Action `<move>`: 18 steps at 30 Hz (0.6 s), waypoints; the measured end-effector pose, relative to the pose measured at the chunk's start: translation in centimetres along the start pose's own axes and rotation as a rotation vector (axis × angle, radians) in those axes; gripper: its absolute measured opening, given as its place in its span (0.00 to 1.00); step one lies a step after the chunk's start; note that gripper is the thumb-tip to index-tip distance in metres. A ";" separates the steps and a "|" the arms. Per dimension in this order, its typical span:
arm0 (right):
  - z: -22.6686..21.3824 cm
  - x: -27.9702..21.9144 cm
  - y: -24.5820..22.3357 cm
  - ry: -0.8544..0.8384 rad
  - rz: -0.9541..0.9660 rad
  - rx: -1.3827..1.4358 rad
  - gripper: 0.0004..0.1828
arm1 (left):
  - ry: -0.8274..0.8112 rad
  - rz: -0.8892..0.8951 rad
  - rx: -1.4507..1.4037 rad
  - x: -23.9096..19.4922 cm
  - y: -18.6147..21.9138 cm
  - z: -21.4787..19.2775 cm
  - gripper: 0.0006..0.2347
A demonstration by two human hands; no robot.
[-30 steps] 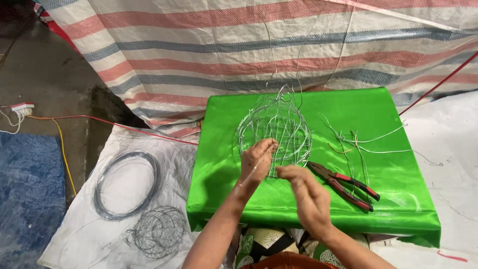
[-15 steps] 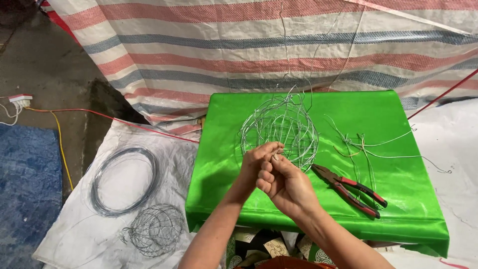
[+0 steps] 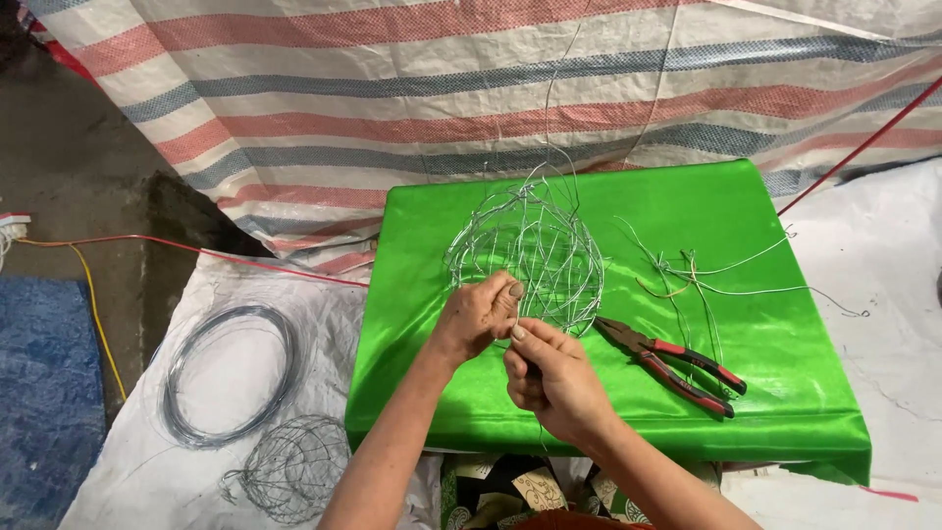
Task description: The person is extending a wire mesh structure by weaving and twisting additional wire strands onto it using their hands and pliers.
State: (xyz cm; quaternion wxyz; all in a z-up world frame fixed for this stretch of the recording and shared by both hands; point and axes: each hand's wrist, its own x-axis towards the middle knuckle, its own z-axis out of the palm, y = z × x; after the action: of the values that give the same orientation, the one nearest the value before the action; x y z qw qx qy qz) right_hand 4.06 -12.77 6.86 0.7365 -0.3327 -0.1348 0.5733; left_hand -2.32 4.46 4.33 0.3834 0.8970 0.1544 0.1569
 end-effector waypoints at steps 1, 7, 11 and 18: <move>0.0 0.0 0.0 0.001 0.006 0.006 0.07 | -0.003 -0.008 0.001 -0.1 0.0 0.0 0.09; -0.2 1.0 0.4 -0.006 0.018 -0.006 0.07 | 0.132 0.046 -0.146 -0.3 -0.5 0.2 0.13; -0.4 1.1 0.1 -0.016 0.004 -0.103 0.13 | 0.199 0.144 0.193 -0.7 -3.1 -0.1 0.09; 0.0 2.1 0.7 0.101 -0.091 -0.142 0.13 | 0.014 -0.178 0.341 -0.3 3.4 -4.8 0.20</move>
State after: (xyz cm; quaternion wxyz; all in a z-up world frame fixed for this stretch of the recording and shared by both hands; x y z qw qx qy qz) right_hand 4.17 -10.76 6.06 0.7423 -0.4060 -0.1526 0.5108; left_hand -3.94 5.16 9.94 0.2372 0.9306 0.2602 0.1002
